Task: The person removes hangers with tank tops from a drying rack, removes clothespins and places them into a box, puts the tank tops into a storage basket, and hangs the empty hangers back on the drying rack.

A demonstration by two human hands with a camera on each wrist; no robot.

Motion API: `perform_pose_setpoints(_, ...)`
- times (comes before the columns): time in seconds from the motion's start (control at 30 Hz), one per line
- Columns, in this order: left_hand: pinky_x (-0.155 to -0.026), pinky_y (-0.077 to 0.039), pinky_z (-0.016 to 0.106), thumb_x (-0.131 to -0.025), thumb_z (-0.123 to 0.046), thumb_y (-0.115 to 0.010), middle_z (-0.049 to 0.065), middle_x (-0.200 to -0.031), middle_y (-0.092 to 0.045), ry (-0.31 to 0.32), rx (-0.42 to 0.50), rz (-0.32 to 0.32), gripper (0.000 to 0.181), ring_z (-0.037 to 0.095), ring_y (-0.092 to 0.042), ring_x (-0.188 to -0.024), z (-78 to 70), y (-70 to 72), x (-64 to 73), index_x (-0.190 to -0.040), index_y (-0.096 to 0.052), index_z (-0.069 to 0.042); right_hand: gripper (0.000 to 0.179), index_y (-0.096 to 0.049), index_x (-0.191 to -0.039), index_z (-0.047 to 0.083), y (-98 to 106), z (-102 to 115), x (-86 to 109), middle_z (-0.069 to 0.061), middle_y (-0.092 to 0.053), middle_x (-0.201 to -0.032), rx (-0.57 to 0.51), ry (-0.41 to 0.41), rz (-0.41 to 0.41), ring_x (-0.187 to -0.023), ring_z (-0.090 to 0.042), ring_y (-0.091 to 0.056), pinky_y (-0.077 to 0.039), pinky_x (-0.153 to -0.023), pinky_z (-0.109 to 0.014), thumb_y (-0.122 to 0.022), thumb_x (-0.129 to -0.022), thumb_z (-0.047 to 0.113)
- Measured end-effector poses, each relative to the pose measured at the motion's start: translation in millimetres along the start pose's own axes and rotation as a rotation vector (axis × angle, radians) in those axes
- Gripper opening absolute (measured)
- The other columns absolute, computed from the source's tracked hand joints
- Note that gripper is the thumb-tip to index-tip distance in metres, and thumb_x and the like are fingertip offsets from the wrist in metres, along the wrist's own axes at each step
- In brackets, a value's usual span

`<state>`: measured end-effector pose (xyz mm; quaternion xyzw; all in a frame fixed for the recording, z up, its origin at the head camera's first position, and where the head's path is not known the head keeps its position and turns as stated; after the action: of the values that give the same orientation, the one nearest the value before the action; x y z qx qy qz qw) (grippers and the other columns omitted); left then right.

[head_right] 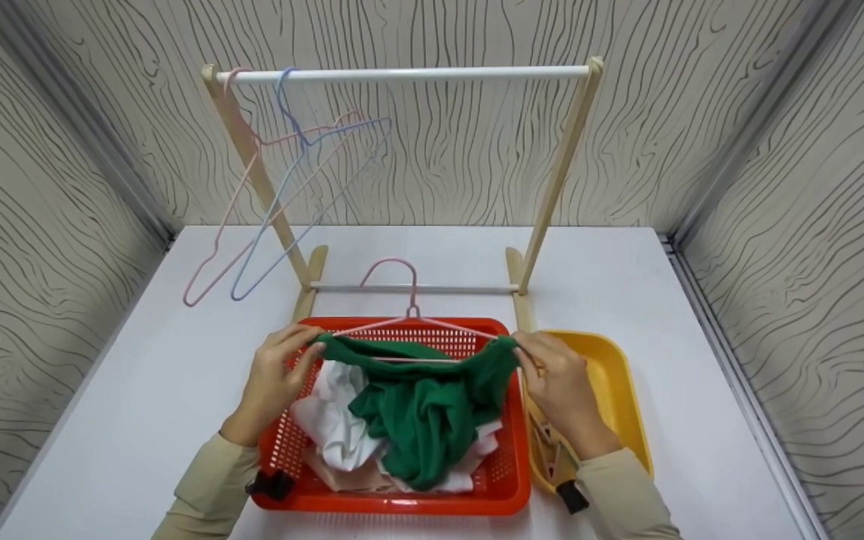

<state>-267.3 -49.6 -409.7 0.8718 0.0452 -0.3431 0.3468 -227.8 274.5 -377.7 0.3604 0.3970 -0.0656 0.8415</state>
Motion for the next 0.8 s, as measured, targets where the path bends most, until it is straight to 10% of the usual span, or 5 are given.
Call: perform_pose_setpoints(0.8,-0.087,-0.057,0.03,-0.089,-0.013,-0.066,0.01,-0.1,-0.069,-0.011,0.095,0.063,0.022,0.02,-0.067,-0.093,-18.1,-5.7,-10.0,-0.109,-0.071,-0.004,0.038,-0.072,-0.1,-0.006,-22.9,18.6,-2.8,-0.012,-0.071,-0.085,-0.045,0.007,0.035,-0.088,0.011,-0.061,-0.043,-0.085,0.001,-0.07,-0.066,-0.023)
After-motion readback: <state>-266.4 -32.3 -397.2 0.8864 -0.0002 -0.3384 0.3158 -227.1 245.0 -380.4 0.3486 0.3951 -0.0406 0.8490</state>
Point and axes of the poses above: each hand's wrist, its own x-axis away from the middle knuckle, its own y-axis out of the back of the hand, z = x × y, the point moved 10 cm from there along -x, towards the middle knuckle
